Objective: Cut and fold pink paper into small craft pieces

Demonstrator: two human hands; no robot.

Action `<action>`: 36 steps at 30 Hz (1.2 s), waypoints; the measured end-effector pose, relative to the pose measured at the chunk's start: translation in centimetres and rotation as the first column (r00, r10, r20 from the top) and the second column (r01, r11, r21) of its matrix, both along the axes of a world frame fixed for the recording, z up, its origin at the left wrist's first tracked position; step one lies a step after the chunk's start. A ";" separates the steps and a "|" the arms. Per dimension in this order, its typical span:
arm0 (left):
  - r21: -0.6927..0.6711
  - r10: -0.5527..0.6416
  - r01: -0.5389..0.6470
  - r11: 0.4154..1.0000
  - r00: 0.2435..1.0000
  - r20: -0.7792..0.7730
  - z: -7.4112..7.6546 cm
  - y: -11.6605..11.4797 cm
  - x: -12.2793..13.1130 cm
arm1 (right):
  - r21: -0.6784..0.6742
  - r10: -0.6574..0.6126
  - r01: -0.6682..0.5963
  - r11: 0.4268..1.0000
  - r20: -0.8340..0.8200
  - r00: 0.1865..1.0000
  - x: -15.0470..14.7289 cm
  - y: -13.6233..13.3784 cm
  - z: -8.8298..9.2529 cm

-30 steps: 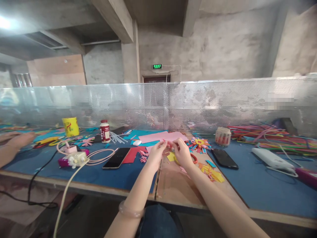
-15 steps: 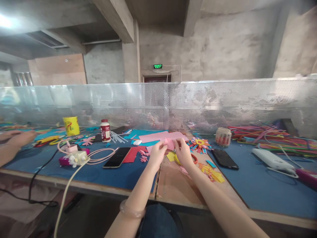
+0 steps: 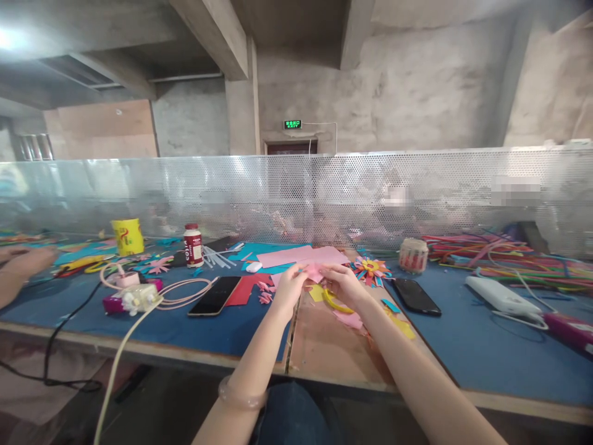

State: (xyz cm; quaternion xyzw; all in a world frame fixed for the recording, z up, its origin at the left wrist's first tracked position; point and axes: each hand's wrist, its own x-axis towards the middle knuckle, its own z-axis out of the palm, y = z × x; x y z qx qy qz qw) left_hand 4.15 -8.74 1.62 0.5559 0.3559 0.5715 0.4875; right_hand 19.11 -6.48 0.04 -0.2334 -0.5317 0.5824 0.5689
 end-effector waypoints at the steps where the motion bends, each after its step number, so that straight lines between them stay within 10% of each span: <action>1: -0.013 -0.005 0.005 1.000 1.000 0.011 0.0 0.0 0.0 | -0.006 0.013 -0.013 1.000 -0.011 1.000 0.1 0.1 -0.1; 36: 0.042 0.085 -0.082 0.996 0.994 -0.069 -1.1 1.0 -0.1 | 0.078 -0.013 -0.001 0.997 0.181 0.983 0.0 1.2 -1.5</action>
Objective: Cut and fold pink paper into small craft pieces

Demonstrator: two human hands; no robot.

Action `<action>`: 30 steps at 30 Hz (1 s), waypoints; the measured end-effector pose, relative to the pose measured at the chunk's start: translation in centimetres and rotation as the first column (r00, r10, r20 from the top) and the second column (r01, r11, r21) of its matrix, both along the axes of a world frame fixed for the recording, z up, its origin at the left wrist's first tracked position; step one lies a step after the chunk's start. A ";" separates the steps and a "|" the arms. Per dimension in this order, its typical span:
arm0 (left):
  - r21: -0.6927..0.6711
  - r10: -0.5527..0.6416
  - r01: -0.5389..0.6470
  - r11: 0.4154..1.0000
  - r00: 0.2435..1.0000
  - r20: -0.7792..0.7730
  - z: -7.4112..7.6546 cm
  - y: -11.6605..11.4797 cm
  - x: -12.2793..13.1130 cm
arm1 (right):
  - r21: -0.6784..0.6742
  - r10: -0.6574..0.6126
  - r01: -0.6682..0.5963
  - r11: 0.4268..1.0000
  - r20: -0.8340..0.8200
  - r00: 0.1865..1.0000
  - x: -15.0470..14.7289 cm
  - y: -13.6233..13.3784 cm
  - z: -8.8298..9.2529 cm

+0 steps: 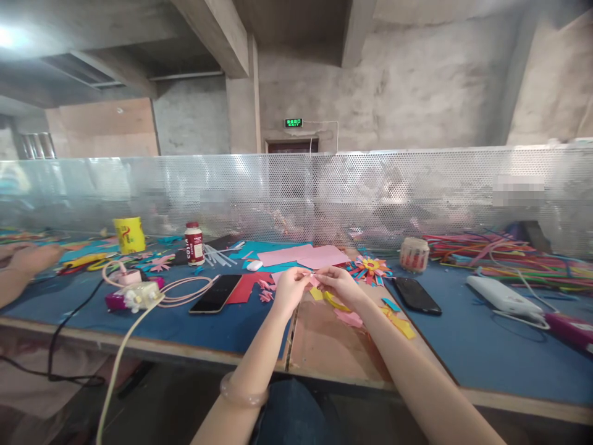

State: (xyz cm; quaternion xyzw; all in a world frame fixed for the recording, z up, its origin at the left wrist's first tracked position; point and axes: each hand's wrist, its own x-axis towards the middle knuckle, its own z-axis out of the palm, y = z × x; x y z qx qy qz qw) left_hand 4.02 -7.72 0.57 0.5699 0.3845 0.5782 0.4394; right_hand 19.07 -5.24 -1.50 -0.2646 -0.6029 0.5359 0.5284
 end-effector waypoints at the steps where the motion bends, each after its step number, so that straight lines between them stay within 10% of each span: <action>1: 0.002 0.002 -0.002 1.000 1.000 0.003 0.0 0.0 0.0 | 0.004 -0.006 0.006 1.000 0.003 1.000 0.0 0.0 0.0; 30: -0.003 0.062 -0.062 0.998 0.993 0.100 -0.6 0.7 -0.7 | 0.054 -0.142 0.135 0.989 0.152 0.978 -0.2 0.1 -0.1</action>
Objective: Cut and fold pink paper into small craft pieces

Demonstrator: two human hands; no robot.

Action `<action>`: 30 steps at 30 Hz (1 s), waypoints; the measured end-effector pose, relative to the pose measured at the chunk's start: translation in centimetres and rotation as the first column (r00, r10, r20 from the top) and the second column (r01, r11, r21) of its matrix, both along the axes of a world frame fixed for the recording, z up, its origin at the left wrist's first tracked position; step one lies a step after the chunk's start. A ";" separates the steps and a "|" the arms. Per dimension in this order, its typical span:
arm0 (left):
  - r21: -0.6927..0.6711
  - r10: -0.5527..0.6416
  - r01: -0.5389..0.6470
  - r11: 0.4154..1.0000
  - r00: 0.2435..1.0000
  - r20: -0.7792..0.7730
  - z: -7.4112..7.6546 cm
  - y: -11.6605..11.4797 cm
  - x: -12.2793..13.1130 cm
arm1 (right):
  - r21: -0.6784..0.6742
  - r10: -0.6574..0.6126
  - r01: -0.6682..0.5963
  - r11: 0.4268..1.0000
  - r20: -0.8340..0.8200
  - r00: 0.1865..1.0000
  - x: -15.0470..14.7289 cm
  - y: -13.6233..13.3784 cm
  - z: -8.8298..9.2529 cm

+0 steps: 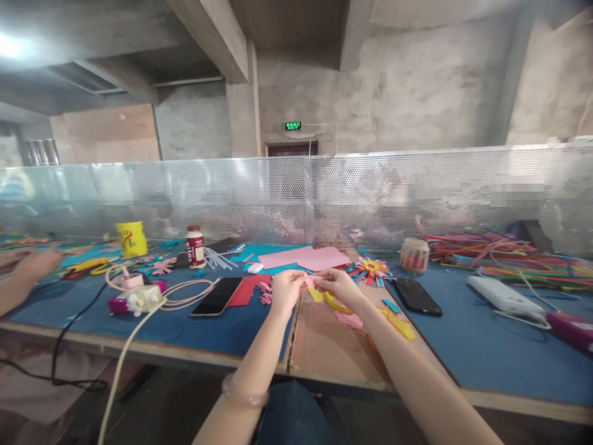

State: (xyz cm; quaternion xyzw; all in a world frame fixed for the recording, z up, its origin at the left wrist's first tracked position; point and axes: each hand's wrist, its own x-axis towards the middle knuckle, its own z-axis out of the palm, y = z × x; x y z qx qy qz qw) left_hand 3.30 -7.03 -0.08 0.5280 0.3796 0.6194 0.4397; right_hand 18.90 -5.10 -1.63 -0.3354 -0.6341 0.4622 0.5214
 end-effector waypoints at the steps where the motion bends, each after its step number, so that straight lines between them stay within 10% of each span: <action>1: -0.002 0.006 -0.006 1.000 1.000 0.007 0.0 0.0 0.0 | -0.012 0.012 -0.012 1.000 0.001 1.000 0.0 -0.1 0.0; 30: -0.074 -0.049 0.051 0.996 0.998 0.031 0.4 -0.3 0.2 | -0.083 0.053 -0.057 0.995 -0.055 0.997 -0.1 -0.6 0.5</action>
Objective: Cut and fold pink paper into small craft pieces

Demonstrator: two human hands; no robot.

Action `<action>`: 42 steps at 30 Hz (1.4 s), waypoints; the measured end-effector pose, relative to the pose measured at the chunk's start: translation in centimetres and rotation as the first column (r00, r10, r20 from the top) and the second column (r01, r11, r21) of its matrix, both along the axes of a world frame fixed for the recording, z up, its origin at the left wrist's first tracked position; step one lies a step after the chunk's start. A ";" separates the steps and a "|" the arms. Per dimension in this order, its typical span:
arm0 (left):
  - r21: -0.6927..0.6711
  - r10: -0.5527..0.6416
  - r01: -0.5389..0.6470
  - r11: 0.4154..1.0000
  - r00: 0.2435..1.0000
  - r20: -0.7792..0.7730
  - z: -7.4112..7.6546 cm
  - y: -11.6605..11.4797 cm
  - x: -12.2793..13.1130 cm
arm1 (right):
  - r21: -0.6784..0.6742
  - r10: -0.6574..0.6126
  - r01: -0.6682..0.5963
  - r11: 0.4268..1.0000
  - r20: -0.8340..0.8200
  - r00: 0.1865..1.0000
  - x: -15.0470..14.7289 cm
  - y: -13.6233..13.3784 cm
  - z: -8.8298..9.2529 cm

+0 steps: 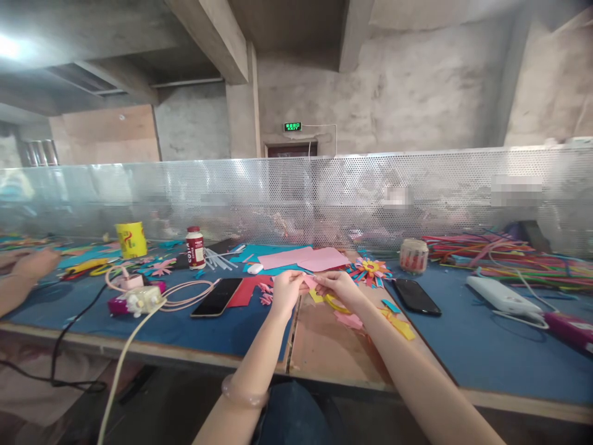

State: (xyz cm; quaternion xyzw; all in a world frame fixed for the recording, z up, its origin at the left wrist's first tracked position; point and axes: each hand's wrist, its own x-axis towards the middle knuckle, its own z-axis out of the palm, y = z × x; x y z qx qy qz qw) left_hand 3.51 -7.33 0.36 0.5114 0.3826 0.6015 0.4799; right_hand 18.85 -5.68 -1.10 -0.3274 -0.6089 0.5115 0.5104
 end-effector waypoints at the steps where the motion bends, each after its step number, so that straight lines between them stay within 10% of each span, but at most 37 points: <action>1: -0.004 -0.003 0.003 1.000 1.000 0.003 0.1 -0.1 0.0 | 0.000 0.003 -0.003 1.000 0.003 1.000 0.0 0.0 0.0; 42: 0.271 0.194 -0.078 0.960 0.880 -0.433 -1.9 0.8 0.4 | 0.177 -0.055 0.028 0.984 0.148 0.988 -0.1 0.8 -0.8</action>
